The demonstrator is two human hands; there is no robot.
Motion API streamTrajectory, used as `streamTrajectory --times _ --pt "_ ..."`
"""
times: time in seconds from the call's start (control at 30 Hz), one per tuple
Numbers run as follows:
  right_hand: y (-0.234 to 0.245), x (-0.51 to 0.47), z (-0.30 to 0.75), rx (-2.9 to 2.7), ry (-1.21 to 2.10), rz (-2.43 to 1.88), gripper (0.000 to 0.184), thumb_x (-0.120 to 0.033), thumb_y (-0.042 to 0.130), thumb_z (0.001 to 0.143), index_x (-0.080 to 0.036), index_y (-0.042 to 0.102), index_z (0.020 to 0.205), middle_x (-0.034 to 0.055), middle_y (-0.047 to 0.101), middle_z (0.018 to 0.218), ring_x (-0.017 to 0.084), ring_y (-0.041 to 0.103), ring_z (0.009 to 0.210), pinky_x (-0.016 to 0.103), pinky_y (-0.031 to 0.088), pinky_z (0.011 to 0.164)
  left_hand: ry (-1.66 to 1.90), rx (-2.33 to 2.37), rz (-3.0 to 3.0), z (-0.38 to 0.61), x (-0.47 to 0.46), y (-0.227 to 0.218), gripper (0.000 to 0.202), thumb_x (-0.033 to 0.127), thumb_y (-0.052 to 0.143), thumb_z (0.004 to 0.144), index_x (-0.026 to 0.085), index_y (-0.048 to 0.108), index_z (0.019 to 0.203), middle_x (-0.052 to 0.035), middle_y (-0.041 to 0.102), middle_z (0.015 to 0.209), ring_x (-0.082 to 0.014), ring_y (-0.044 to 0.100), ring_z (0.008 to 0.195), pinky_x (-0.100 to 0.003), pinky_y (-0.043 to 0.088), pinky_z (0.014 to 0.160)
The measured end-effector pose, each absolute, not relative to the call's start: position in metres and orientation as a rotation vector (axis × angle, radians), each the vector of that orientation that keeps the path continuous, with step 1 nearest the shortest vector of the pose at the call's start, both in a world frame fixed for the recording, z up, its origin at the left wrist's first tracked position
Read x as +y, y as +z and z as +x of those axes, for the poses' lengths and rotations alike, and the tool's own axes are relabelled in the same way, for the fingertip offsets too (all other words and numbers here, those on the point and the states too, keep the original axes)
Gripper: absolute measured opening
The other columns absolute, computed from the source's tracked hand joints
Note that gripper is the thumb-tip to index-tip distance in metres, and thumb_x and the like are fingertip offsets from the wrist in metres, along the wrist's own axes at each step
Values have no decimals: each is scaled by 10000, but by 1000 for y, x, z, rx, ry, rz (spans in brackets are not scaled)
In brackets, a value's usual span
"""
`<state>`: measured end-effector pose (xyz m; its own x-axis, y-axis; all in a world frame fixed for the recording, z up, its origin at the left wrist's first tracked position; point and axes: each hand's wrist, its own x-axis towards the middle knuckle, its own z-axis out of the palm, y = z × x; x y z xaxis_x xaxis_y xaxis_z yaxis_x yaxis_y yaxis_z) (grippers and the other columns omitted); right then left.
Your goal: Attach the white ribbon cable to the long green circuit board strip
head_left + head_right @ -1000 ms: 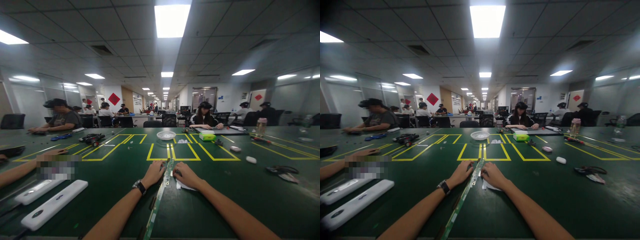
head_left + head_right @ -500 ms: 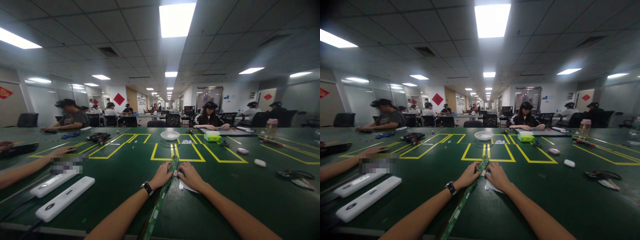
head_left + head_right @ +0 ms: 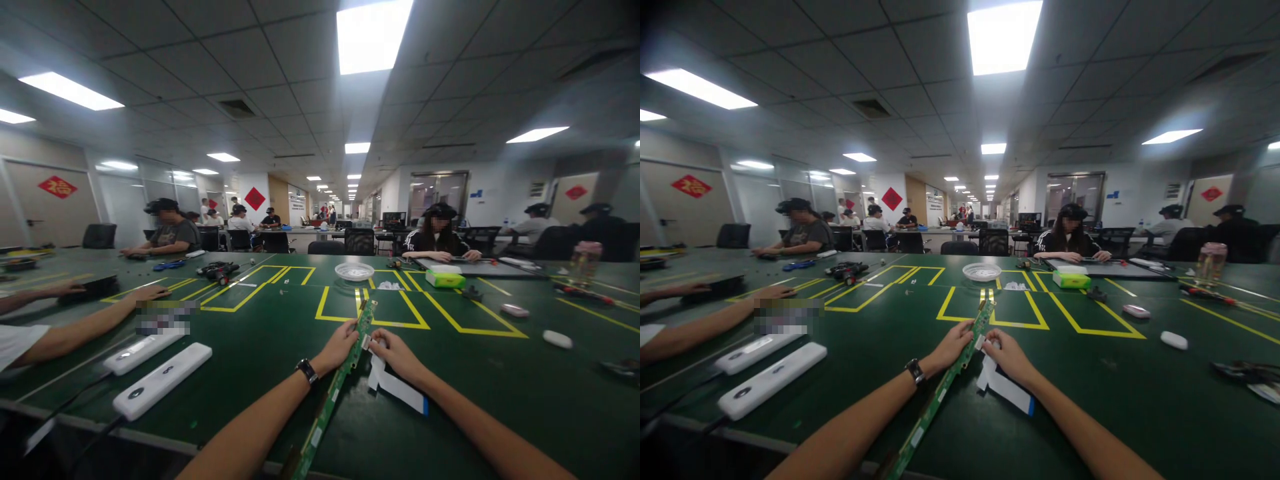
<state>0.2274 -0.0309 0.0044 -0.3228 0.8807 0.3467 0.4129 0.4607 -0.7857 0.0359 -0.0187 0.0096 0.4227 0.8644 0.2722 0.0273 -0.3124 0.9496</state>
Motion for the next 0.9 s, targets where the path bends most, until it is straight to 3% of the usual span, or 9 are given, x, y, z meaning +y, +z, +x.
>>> streamTrajectory --times 0.3,0.47,0.67,0.9 --pt "0 -26 226 -1705 1167 -1037 459 -590 641 728 -162 554 868 -18 568 681 128 513 596 237 374 553 1074 801 1555 37 -24 12 433 311 493 879 134 483 1274 -40 654 873 -137 586 739 -244 451 678" --pt "8 -33 224 -1754 1171 -1041 465 -624 597 748 -161 558 757 -30 538 631 118 478 574 238 353 552 1092 787 1513 36 -24 13 469 334 513 871 153 462 1301 -21 643 838 -115 561 674 -233 437 650" --pt "6 -33 223 -1763 1181 -1008 471 -624 591 753 -155 566 735 -31 530 621 111 468 563 230 335 541 901 758 1508 36 -28 10 493 511 506 860 147 527 1191 31 552 651 -87 488 514 -205 387 509" --pt "3 -34 220 -1780 1197 -978 492 -652 578 747 -168 519 680 -47 482 574 97 417 521 230 304 514 921 756 1540 36 -25 8 532 591 512 823 120 565 1064 17 557 672 -79 493 511 -197 390 503"
